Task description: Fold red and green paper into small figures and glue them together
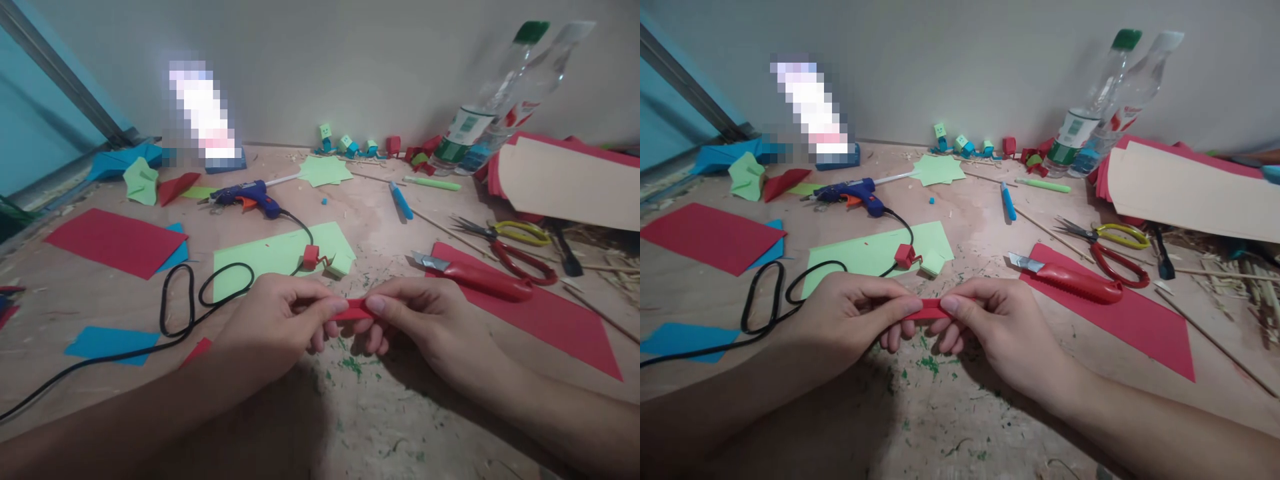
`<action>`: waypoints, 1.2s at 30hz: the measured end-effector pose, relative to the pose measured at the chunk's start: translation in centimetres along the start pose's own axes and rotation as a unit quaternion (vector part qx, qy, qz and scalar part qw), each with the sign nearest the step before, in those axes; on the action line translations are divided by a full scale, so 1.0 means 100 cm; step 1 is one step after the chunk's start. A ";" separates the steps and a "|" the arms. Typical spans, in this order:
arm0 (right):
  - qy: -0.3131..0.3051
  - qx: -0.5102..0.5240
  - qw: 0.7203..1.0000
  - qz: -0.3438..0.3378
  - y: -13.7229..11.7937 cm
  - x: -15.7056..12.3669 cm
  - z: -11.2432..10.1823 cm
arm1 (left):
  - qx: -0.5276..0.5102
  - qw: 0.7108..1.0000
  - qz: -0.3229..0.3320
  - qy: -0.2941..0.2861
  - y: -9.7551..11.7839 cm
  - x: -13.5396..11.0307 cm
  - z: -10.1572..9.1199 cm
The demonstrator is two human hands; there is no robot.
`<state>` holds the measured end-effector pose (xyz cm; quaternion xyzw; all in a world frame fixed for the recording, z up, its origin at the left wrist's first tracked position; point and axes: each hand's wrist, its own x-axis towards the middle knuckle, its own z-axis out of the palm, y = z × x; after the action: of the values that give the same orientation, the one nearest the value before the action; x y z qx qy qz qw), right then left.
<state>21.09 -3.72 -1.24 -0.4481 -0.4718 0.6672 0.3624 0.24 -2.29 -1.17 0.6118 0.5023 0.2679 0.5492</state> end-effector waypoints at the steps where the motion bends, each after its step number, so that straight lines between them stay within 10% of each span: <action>1: -0.001 0.002 1.000 0.003 -0.001 0.000 0.000 | 0.001 1.000 0.005 0.005 -0.001 0.000 0.001; 7: -0.006 0.025 1.000 0.014 0.000 0.001 -0.002 | 0.129 0.983 0.122 0.044 -0.004 -0.001 -0.004; 14: -0.029 0.061 0.998 0.005 0.002 0.003 -0.002 | 0.319 0.864 0.385 0.064 -0.010 -0.003 -0.015; 24: -0.011 -0.160 0.986 -0.056 0.001 -0.007 0.000 | 0.237 0.924 0.280 0.111 -0.001 -0.002 -0.008; 28: -0.006 -0.213 0.975 -0.070 0.000 -0.008 0.001 | 0.221 0.950 0.217 0.037 -0.002 0.001 -0.009; 33: -0.013 -0.299 0.948 -0.110 -0.002 -0.011 -0.007 | 0.273 0.936 0.222 0.013 -0.003 -0.001 -0.017; 36: 0.056 -0.311 0.942 -0.115 -0.010 -0.006 -0.026 | 0.279 0.930 0.218 0.100 0.004 -0.003 -0.035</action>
<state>23.80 -3.16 -0.57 -0.5176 -0.6833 0.4149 0.3051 -2.85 -1.14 0.18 0.8050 0.4632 0.2899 0.2310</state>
